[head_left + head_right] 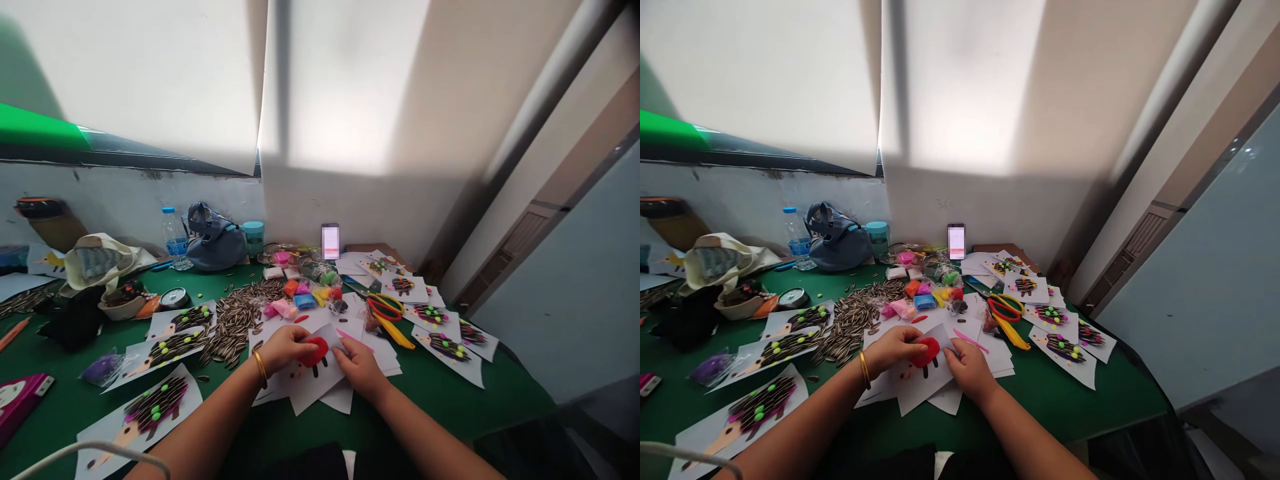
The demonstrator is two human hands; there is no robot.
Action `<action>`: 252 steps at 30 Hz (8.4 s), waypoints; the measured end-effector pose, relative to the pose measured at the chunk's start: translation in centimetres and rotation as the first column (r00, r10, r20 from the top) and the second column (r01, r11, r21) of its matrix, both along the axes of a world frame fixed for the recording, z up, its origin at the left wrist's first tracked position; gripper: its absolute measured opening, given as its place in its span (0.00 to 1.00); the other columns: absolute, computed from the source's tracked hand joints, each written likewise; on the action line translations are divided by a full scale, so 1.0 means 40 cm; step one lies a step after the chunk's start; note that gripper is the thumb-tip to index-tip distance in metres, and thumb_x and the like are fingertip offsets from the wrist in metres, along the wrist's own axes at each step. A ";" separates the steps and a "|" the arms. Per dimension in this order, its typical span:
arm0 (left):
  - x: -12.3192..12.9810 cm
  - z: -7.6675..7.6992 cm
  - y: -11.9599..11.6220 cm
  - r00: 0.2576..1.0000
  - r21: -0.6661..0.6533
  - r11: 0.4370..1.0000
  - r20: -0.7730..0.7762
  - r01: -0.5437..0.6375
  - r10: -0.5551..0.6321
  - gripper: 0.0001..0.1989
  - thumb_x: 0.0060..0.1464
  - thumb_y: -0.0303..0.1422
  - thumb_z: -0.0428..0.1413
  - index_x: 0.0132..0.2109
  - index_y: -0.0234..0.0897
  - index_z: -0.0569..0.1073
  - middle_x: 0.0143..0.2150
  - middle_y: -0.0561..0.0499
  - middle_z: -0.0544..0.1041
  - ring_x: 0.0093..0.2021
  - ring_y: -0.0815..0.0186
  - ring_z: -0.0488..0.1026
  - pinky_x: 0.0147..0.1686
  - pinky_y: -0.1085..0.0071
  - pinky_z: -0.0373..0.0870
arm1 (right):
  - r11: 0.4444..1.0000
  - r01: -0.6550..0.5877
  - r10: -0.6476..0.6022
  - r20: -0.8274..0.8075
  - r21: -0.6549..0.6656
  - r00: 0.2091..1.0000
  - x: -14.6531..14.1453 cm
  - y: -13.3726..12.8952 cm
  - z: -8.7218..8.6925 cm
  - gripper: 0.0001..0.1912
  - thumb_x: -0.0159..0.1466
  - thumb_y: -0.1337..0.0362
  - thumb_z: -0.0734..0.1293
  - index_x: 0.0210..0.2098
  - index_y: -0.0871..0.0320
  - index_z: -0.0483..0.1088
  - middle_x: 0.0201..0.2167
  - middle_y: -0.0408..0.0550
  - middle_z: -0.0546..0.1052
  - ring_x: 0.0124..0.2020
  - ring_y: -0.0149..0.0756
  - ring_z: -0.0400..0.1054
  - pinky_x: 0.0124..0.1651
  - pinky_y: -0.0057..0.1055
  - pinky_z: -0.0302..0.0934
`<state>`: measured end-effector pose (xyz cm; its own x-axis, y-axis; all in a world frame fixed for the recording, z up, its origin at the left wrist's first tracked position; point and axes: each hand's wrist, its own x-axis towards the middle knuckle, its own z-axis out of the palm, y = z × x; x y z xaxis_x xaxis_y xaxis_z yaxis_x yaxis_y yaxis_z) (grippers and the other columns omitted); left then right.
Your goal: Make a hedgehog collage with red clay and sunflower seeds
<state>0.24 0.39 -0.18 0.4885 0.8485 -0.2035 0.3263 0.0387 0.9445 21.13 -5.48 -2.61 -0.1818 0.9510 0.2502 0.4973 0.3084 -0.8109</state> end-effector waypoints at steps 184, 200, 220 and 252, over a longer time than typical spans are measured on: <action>-0.200 -0.029 0.118 0.351 0.651 0.753 -0.731 0.100 0.585 0.15 0.64 0.37 0.43 0.42 0.35 0.72 0.42 0.40 0.74 0.42 0.55 0.73 0.40 0.63 0.66 | 0.919 -0.050 -0.123 0.407 0.391 0.905 0.055 0.020 -0.017 0.20 0.63 0.72 0.60 0.53 0.58 0.69 0.49 0.53 0.74 0.51 0.43 0.64 0.56 0.42 0.63; -0.218 -0.007 0.101 0.452 0.782 0.604 -0.489 -0.150 0.746 0.19 0.66 0.41 0.37 0.38 0.39 0.68 0.39 0.45 0.74 0.41 0.60 0.72 0.36 0.68 0.62 | 0.918 -0.091 -0.090 0.426 0.385 0.900 0.051 0.015 -0.019 0.21 0.62 0.73 0.59 0.54 0.56 0.68 0.49 0.53 0.73 0.52 0.45 0.64 0.55 0.46 0.63; -0.257 -0.033 0.136 0.435 0.055 0.446 0.361 -0.893 0.825 0.13 0.56 0.42 0.54 0.31 0.38 0.66 0.17 0.60 0.61 0.17 0.71 0.57 0.18 0.76 0.51 | 0.913 -0.117 -0.066 0.425 0.391 0.903 0.048 0.017 -0.017 0.22 0.60 0.74 0.61 0.53 0.55 0.68 0.48 0.52 0.73 0.51 0.44 0.64 0.54 0.45 0.63; -0.046 0.091 -0.016 0.135 -0.718 0.689 0.695 0.099 0.706 0.11 0.65 0.27 0.43 0.32 0.37 0.60 0.22 0.59 0.57 0.16 0.78 0.59 0.09 0.83 0.49 | 0.908 -0.104 -0.084 0.421 0.405 0.903 0.051 0.020 -0.010 0.22 0.61 0.73 0.61 0.54 0.55 0.67 0.47 0.51 0.74 0.51 0.43 0.64 0.54 0.42 0.63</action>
<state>-1.62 -0.26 3.47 0.3501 0.8956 -0.2744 -0.8835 0.4130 0.2210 23.18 -4.67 -3.01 -0.3675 0.7767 0.5116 0.7550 0.5704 -0.3236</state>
